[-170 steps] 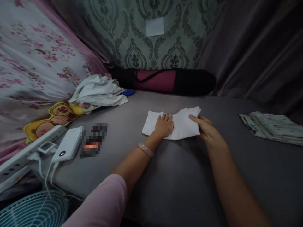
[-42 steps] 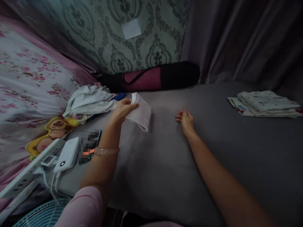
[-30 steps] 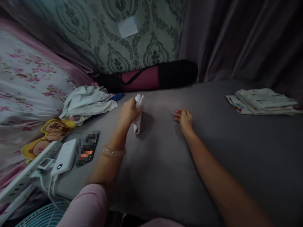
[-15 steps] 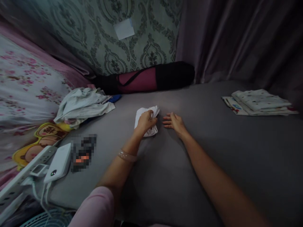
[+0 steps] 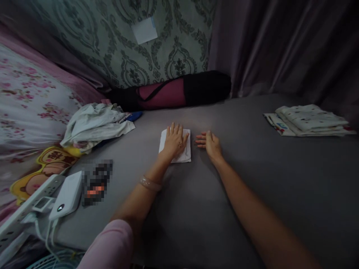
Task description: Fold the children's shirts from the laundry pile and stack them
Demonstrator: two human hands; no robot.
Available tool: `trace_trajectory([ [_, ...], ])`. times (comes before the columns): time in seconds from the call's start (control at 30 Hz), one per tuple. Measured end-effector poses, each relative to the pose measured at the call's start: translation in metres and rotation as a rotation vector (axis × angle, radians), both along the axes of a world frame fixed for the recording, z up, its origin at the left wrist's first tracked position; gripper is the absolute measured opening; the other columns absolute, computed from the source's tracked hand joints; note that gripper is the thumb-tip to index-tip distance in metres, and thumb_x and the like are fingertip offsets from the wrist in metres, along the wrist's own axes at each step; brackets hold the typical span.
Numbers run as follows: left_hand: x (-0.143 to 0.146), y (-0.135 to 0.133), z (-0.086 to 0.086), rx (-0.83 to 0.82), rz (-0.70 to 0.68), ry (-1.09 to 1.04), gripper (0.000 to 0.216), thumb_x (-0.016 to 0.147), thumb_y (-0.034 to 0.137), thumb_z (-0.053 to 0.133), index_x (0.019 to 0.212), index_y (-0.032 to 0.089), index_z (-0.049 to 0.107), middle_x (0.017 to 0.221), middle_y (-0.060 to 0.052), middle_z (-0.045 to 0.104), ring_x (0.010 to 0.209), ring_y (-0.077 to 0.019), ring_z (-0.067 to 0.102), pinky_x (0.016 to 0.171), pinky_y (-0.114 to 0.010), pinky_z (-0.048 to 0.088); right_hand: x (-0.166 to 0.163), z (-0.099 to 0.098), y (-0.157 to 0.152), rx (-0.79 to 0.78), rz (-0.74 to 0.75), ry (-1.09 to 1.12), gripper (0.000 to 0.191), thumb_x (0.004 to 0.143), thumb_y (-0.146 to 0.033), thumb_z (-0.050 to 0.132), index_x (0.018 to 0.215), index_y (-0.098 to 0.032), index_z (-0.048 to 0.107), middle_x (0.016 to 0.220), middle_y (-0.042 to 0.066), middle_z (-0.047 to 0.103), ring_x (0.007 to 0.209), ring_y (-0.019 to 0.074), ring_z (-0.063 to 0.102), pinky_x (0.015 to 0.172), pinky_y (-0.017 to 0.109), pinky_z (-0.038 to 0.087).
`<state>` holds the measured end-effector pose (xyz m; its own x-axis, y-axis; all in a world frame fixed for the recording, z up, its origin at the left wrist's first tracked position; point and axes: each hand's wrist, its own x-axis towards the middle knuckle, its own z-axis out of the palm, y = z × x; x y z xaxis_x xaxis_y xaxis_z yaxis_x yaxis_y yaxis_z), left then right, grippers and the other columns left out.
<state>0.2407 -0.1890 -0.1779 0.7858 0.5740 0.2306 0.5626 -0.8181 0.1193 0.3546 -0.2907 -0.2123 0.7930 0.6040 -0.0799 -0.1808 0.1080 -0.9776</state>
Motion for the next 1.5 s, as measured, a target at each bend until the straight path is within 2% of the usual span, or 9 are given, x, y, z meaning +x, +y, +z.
trace_trajectory([
  [0.27, 0.018, -0.011, -0.030, -0.076, 0.012, 0.153, 0.072, 0.098, 0.049, 0.019, 0.149, -0.002, 0.024, 0.156, -0.022, 0.024, 0.146, -0.0314, 0.018, 0.119, -0.045, 0.014, 0.004, -0.005, 0.003, -0.008, 0.000, -0.076, 0.037, 0.098, -0.045, 0.034, 0.095, -0.017, 0.058, 0.091, 0.010, 0.073, 0.063, 0.0138, 0.068, 0.047, 0.021, 0.051],
  [0.43, 0.018, -0.009, -0.026, -0.133, 0.004, 0.137, 0.071, 0.098, 0.049, 0.019, 0.148, -0.002, 0.025, 0.156, -0.022, 0.024, 0.146, -0.0309, 0.018, 0.119, -0.045, 0.014, 0.004, -0.006, 0.001, -0.002, -0.017, -0.076, 0.039, 0.097, -0.048, 0.035, 0.094, -0.017, 0.057, 0.088, 0.009, 0.072, 0.061, 0.0133, 0.067, 0.046, 0.021, 0.050],
  [0.6, 0.003, 0.006, -0.008, -0.283, -0.009, 0.003, 0.065, 0.099, 0.044, 0.017, 0.147, 0.003, 0.030, 0.155, -0.020, 0.029, 0.146, -0.0238, 0.022, 0.118, -0.038, 0.018, 0.005, -0.008, -0.002, -0.002, -0.034, -0.074, 0.040, 0.096, -0.051, 0.036, 0.092, -0.017, 0.058, 0.087, 0.009, 0.072, 0.059, 0.0131, 0.066, 0.046, 0.021, 0.050],
  [0.73, -0.023, 0.028, 0.003, -0.250, 0.105, -0.057, 0.062, 0.099, 0.042, 0.018, 0.148, 0.007, 0.030, 0.156, -0.017, 0.028, 0.147, -0.0224, 0.019, 0.118, -0.037, 0.015, 0.006, -0.009, -0.001, -0.001, -0.023, -0.066, 0.041, 0.094, -0.054, 0.038, 0.090, -0.018, 0.057, 0.085, 0.009, 0.072, 0.059, 0.0138, 0.066, 0.046, 0.022, 0.050],
  [0.87, -0.038, 0.040, -0.007, -0.182, 0.198, -0.026, 0.063, 0.099, 0.043, 0.015, 0.148, 0.005, 0.029, 0.156, -0.017, 0.027, 0.147, -0.0244, 0.017, 0.119, -0.038, 0.011, 0.006, -0.012, 0.002, 0.003, -0.020, -0.111, 0.043, 0.093, -0.056, 0.038, 0.092, -0.018, 0.058, 0.087, 0.009, 0.072, 0.060, 0.0144, 0.066, 0.046, 0.023, 0.049],
  [1.03, -0.034, 0.032, -0.030, -0.154, 0.155, 0.097, 0.069, 0.098, 0.047, 0.020, 0.149, 0.000, 0.025, 0.155, -0.021, 0.026, 0.146, -0.0306, 0.018, 0.118, -0.043, 0.014, 0.009, -0.019, 0.005, -0.018, 0.017, -0.186, 0.046, 0.092, -0.059, 0.038, 0.094, -0.018, 0.058, 0.088, 0.009, 0.071, 0.061, 0.0136, 0.065, 0.047, 0.023, 0.049],
  [1.27, -0.034, 0.029, -0.032, -0.208, 0.147, 0.042, 0.069, 0.098, 0.049, 0.025, 0.148, 0.001, 0.027, 0.155, -0.022, 0.026, 0.146, -0.0324, 0.018, 0.117, -0.044, 0.016, 0.010, -0.030, 0.004, -0.096, 0.092, -0.367, 0.043, 0.093, -0.054, 0.038, 0.093, -0.018, 0.061, 0.085, 0.007, 0.071, 0.063, 0.0127, 0.065, 0.055, 0.023, 0.050],
  [1.4, -0.040, 0.039, -0.032, -0.285, 0.208, -0.171, 0.059, 0.098, 0.044, 0.032, 0.143, 0.006, 0.037, 0.150, -0.020, 0.037, 0.140, -0.0264, 0.033, 0.113, -0.036, 0.026, 0.007, -0.026, -0.002, -0.158, 0.133, -0.460, 0.034, 0.093, -0.043, 0.039, 0.095, -0.018, 0.062, 0.088, 0.006, 0.071, 0.069, 0.0136, 0.065, 0.063, 0.025, 0.051],
  [1.5, -0.050, 0.048, -0.031, -0.259, 0.393, -0.286, 0.050, 0.096, 0.041, 0.037, 0.130, 0.008, 0.052, 0.130, -0.021, 0.056, 0.125, -0.0284, 0.049, 0.104, -0.039, 0.036, 0.004, -0.018, -0.006, -0.302, 0.160, -0.560, 0.030, 0.093, -0.034, 0.038, 0.098, -0.017, 0.063, 0.092, 0.007, 0.071, 0.073, 0.0143, 0.065, 0.070, 0.027, 0.050],
])
